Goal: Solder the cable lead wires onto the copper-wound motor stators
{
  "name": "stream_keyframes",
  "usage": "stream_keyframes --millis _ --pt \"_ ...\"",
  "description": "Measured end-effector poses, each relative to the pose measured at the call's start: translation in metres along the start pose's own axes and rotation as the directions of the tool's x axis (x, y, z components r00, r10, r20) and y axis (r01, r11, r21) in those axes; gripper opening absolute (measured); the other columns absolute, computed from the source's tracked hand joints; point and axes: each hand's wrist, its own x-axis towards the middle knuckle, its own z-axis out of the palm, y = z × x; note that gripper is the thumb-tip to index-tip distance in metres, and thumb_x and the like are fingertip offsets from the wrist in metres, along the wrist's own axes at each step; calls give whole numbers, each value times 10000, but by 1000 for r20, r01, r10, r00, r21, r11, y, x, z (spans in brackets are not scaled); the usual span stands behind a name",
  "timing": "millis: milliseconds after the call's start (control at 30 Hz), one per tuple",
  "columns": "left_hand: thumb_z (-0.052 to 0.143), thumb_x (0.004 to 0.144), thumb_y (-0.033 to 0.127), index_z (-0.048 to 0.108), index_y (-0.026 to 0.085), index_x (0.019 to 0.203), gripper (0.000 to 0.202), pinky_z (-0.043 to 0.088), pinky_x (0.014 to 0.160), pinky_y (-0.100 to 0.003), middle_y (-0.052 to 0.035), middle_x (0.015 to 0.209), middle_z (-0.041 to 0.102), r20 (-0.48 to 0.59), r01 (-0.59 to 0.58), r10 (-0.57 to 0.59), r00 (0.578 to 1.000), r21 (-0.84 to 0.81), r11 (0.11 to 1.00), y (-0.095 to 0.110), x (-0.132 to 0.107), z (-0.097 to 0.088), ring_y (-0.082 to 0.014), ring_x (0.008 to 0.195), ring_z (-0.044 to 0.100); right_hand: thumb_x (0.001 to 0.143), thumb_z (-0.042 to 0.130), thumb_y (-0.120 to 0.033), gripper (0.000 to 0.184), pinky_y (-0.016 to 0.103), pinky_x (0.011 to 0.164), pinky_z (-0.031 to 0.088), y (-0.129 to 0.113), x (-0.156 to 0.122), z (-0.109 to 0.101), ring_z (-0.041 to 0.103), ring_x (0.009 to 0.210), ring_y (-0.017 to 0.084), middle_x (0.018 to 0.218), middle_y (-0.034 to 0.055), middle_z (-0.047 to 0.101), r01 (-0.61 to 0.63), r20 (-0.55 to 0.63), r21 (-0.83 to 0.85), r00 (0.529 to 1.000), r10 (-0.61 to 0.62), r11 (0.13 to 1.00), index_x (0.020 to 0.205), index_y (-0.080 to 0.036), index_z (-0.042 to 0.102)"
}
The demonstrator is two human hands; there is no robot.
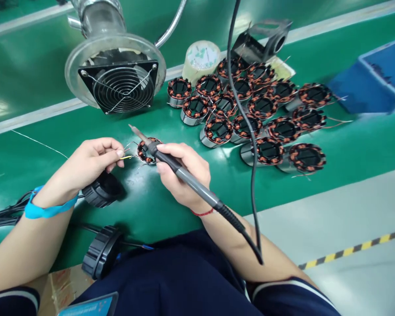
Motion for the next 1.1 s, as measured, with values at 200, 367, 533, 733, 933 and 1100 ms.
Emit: stream_keyframes --millis 200,367,533,733,933,1100 --pt "586 832 191 596 139 747 100 335 462 -173 13 614 629 -6 -6 6 1000 26 1000 1 2 1 -48 476 443 886 645 -337 178 274 486 537 3 -9 -7 667 557 140 829 12 724 -23 -35 -41 999 21 999 1047 -263 654" --pt "582 839 183 603 140 750 101 343 464 -171 11 619 632 -22 -18 19 1000 54 998 0 2 1 -48 480 449 884 640 -371 174 303 504 559 4 -13 -6 685 583 163 866 16 736 -69 -19 -80 998 68 994 1025 -276 676" --pt "581 840 174 604 145 744 103 332 454 -170 14 613 631 -19 -17 18 1000 66 998 2 2 2 -49 477 450 877 655 -359 168 297 506 552 4 -12 -5 683 577 157 851 13 737 -61 -20 -58 998 60 996 1013 -267 691" --pt "581 833 159 596 148 737 99 330 455 -169 14 613 629 -29 -1 2 1000 47 999 3 3 3 -47 473 451 879 652 -322 163 284 532 568 3 -11 -5 699 621 154 864 12 733 -27 7 -33 1000 27 999 1023 -253 686" --pt "576 820 140 586 146 729 92 343 468 -177 8 618 626 -50 8 -7 999 12 1000 2 3 3 -49 474 453 875 657 -361 183 279 511 549 4 -12 -5 687 595 147 852 15 737 -45 -11 -59 999 45 997 1011 -241 684" --pt "582 807 157 578 153 713 94 358 479 -194 -1 621 624 -72 4 -4 997 -4 1000 3 3 4 -57 474 463 879 651 -361 181 282 480 528 4 -12 -4 666 559 140 838 11 734 -50 -11 -49 999 49 998 1013 -243 680"
